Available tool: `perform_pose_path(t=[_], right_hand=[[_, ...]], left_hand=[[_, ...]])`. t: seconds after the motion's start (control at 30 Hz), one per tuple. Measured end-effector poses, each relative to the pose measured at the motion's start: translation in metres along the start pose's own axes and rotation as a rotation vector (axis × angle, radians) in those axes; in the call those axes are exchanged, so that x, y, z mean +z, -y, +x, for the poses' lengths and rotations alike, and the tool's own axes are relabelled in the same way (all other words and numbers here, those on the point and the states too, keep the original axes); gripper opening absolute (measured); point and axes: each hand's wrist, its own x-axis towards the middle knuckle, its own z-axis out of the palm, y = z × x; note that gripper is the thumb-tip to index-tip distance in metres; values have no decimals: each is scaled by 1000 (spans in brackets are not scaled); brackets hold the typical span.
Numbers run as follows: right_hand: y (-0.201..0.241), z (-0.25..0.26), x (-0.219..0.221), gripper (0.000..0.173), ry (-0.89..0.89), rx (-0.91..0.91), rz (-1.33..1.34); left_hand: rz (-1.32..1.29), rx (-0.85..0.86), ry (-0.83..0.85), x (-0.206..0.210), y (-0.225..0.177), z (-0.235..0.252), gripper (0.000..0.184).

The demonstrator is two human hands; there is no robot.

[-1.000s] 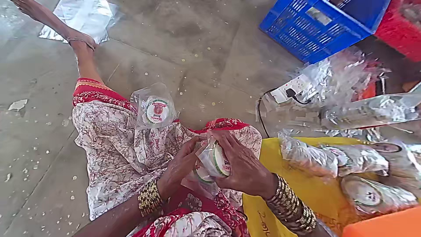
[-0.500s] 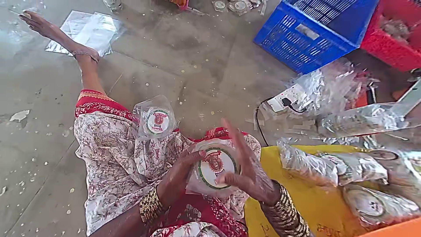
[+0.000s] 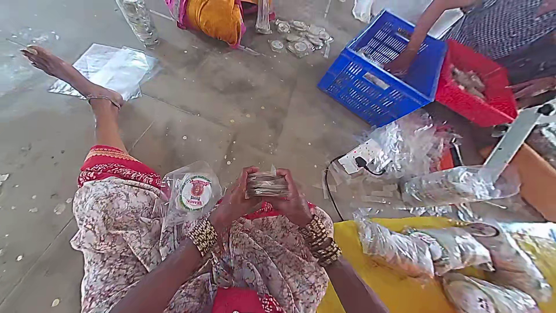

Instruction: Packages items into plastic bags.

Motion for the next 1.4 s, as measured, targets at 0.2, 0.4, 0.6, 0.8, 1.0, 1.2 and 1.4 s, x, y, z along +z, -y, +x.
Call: perform_pose_path(t=[0.2, 0.4, 0.6, 0.8, 1.0, 1.2, 1.4], right_hand=[[-51, 34, 14, 71, 470, 192, -492], [-47, 32, 8, 67, 271, 147, -365], [-46, 43, 9, 87, 464, 367, -458], [-1, 28, 2, 119, 454, 88, -538], [67, -16, 21, 127, 799, 109, -767], [100, -55, 11, 112, 758, 34, -603], [108, -86, 12, 126, 693, 105, -538]], left_hand=[[199, -149, -16, 26, 95, 3, 82], [84, -108, -99, 19, 84, 10, 75], [127, -283, -64, 16, 85, 13, 86], [-486, -511, -113, 17, 41, -8, 71], [-576, -713, -25, 25, -18, -60, 68], [-775, -710, 101, 23, -52, -111, 60], [-783, -831, 123, 27, -64, -126, 92]])
